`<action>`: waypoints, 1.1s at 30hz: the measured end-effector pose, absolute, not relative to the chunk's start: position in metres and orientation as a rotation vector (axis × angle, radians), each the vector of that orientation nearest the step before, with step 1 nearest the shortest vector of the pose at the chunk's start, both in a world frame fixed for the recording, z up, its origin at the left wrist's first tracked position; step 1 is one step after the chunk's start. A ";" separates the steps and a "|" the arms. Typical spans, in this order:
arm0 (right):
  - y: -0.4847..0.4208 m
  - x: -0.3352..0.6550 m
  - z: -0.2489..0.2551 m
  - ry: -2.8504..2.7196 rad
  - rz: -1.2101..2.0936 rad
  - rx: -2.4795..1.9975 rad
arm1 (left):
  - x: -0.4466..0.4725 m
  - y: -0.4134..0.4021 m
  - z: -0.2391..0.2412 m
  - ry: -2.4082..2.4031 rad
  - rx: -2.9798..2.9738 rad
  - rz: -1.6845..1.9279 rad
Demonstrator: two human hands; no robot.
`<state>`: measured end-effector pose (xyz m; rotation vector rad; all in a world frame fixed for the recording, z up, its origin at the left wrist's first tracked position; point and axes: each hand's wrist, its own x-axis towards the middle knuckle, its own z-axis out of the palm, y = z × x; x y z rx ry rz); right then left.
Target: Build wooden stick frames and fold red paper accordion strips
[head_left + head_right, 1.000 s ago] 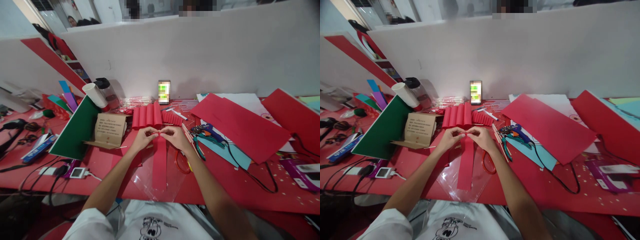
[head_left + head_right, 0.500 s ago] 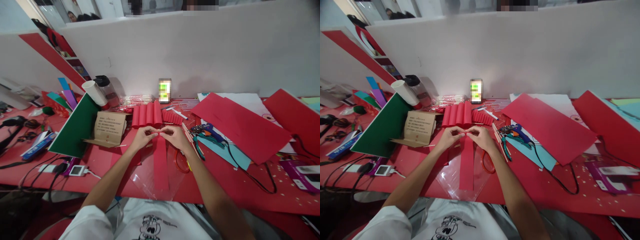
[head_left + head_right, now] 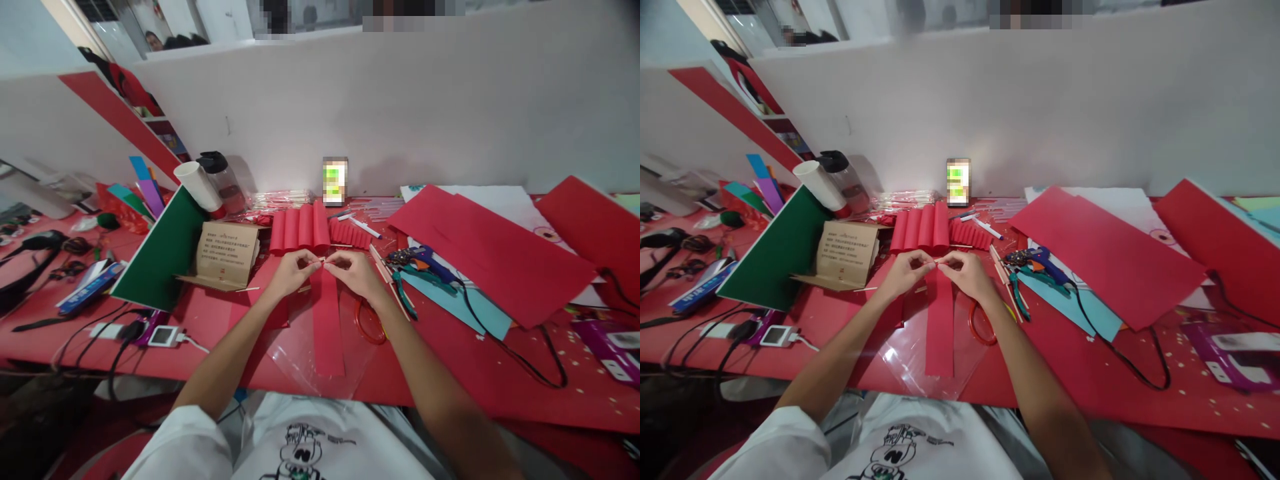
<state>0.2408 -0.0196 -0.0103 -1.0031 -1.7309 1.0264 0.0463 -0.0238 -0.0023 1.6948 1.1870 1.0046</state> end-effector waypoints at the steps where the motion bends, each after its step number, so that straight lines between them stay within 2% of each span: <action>1: -0.019 0.241 -0.011 -1.738 1.038 -0.996 | 0.046 -0.024 -0.003 1.188 1.700 1.003; 17: -0.019 0.243 -0.007 -1.811 1.010 -1.044 | 0.035 -0.019 -0.001 1.143 1.662 0.920; 24: -0.019 0.239 -0.017 -1.840 0.826 -1.191 | 0.039 -0.023 0.000 1.111 1.763 0.881; 33: -0.024 0.238 -0.009 -1.835 0.979 -1.039 | 0.041 -0.024 -0.005 1.133 1.777 0.910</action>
